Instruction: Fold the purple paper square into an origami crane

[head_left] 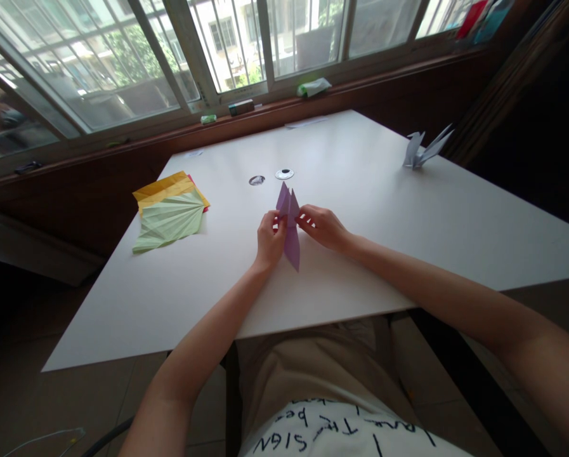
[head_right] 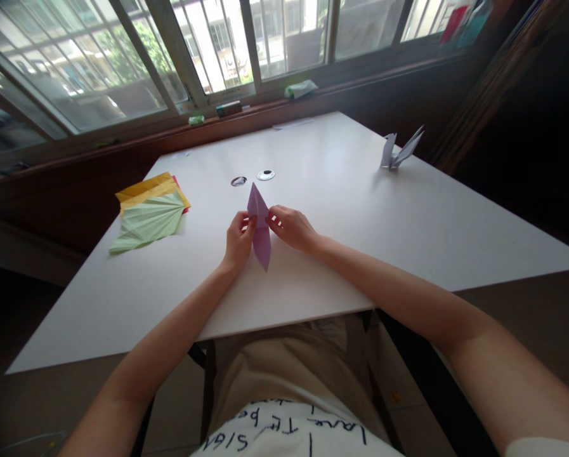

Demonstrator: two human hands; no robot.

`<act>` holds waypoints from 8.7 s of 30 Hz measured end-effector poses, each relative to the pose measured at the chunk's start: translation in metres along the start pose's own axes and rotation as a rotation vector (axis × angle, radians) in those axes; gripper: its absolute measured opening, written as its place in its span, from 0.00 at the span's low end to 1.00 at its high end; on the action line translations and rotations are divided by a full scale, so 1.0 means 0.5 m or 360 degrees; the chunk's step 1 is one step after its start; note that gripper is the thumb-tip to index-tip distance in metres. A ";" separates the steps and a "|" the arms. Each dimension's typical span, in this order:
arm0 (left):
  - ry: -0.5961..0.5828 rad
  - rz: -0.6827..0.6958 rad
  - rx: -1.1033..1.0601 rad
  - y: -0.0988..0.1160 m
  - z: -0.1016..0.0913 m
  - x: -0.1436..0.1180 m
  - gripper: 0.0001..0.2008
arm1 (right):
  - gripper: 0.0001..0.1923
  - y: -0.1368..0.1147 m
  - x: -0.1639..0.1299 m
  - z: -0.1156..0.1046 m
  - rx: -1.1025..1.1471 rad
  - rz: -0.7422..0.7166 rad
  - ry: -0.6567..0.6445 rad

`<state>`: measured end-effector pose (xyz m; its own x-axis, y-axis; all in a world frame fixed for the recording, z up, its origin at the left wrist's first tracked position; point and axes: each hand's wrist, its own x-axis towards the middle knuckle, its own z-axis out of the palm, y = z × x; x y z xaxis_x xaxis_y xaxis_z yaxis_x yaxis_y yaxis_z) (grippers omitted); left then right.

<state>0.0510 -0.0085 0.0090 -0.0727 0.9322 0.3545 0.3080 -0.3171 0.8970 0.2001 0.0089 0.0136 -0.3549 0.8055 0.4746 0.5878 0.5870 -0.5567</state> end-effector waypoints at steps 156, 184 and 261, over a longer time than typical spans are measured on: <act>-0.0265 -0.0541 -0.0938 -0.005 -0.004 0.006 0.15 | 0.09 -0.006 0.002 -0.010 0.0253 -0.0124 0.0282; -0.0279 -0.0453 -0.0812 0.000 -0.006 0.003 0.12 | 0.14 -0.009 0.006 -0.014 0.0341 0.0005 0.0266; -0.0120 -0.0537 -0.0850 -0.005 -0.002 0.007 0.11 | 0.05 -0.006 0.006 -0.002 0.0372 0.0044 0.0273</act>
<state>0.0489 -0.0050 0.0084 -0.0101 0.9996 0.0270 -0.2369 -0.0287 0.9711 0.1978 0.0096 0.0173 -0.2014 0.8075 0.5544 0.4050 0.5840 -0.7035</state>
